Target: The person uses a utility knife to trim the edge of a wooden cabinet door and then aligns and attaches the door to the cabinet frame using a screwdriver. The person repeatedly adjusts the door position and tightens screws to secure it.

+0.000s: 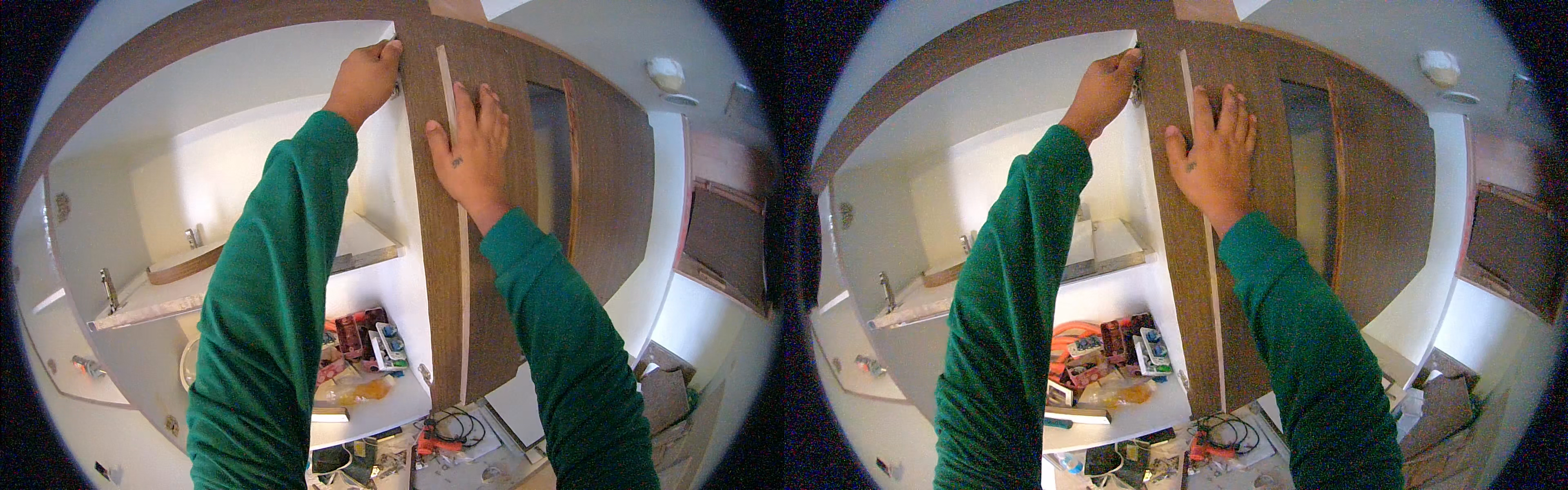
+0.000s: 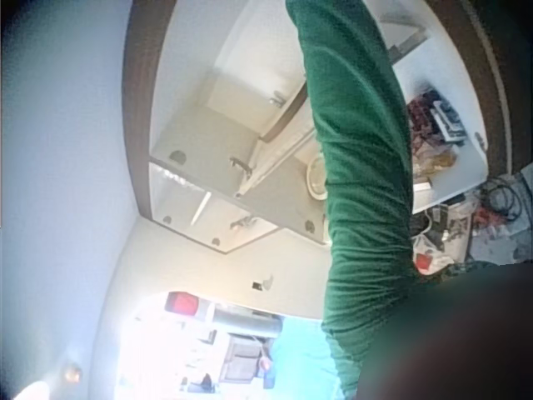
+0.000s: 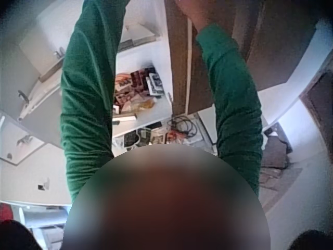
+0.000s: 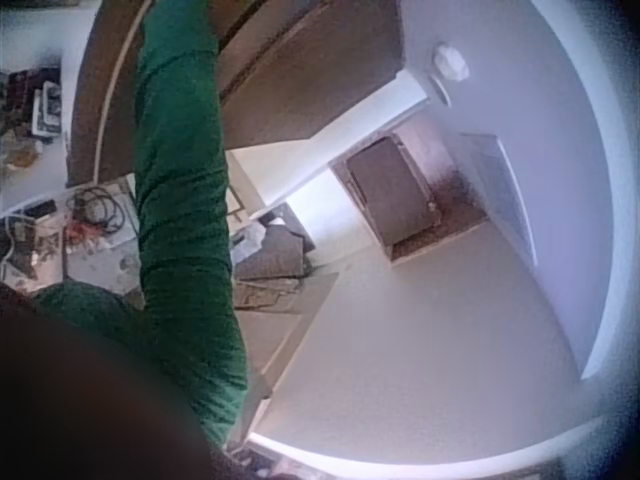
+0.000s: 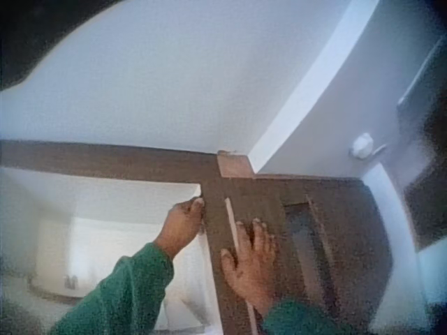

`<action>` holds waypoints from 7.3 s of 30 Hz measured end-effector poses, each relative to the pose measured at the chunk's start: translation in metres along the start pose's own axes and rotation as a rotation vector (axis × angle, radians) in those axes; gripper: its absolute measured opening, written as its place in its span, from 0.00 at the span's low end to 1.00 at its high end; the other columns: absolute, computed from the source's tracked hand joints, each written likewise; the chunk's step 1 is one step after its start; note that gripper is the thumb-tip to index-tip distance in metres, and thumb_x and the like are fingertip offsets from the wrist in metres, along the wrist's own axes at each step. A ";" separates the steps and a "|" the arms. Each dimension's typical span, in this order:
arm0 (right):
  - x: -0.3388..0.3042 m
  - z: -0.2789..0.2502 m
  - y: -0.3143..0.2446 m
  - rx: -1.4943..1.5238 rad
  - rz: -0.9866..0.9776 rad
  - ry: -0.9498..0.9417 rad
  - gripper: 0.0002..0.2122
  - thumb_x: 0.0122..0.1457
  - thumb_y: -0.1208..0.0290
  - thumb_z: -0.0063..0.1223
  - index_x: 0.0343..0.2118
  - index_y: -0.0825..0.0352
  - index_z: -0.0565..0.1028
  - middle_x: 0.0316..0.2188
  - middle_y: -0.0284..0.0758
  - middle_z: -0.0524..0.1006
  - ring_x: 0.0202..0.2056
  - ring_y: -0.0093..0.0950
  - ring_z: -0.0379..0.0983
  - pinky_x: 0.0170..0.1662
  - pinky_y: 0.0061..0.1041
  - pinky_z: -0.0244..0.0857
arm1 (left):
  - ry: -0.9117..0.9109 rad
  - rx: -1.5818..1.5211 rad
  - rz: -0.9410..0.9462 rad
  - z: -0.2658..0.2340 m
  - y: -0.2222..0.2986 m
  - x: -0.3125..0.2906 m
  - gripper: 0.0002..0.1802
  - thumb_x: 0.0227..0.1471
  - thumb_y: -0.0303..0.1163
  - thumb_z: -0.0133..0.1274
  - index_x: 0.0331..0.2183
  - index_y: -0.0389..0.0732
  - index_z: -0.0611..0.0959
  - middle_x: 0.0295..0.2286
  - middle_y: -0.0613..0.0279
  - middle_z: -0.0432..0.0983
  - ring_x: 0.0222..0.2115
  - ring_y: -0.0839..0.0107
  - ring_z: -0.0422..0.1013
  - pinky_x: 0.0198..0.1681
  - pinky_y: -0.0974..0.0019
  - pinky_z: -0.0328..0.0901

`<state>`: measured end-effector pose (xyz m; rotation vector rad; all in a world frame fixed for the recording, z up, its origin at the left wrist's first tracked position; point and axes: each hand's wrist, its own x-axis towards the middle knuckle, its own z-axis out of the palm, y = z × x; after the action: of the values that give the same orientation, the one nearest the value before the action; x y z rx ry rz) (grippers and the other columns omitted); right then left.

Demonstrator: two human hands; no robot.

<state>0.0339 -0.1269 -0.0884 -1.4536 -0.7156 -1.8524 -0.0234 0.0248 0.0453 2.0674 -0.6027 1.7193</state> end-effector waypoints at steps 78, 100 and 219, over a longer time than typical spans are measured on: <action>-0.006 -0.001 0.009 0.168 0.027 0.094 0.29 0.59 0.57 0.53 0.62 0.63 0.67 0.63 0.56 0.60 0.66 0.55 0.53 0.68 0.56 0.42 | 0.462 0.544 0.256 0.000 0.018 0.041 0.14 0.47 0.35 0.64 0.33 0.38 0.80 0.31 0.51 0.81 0.33 0.54 0.78 0.39 0.56 0.72; -0.006 -0.003 0.008 0.181 -0.012 0.082 0.28 0.58 0.57 0.53 0.60 0.65 0.68 0.63 0.59 0.60 0.65 0.58 0.52 0.68 0.57 0.42 | 0.009 0.109 -0.055 -0.022 0.050 -0.105 0.10 0.60 0.33 0.53 0.40 0.37 0.79 0.24 0.64 0.75 0.17 0.79 0.67 0.20 0.73 0.63; 0.238 0.022 0.014 0.524 0.484 -0.735 0.07 0.61 0.67 0.60 0.37 0.63 0.74 0.25 0.28 0.73 0.27 0.23 0.74 0.33 0.25 0.74 | 0.096 -0.117 -0.215 0.000 0.030 -0.142 0.20 0.56 0.42 0.53 0.38 0.33 0.74 0.31 0.41 0.78 0.31 0.42 0.78 0.36 0.44 0.74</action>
<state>0.0201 -0.1591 0.1487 -1.7290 -0.9812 -0.6698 -0.0624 0.0114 -0.0941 1.8831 -0.4238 1.6094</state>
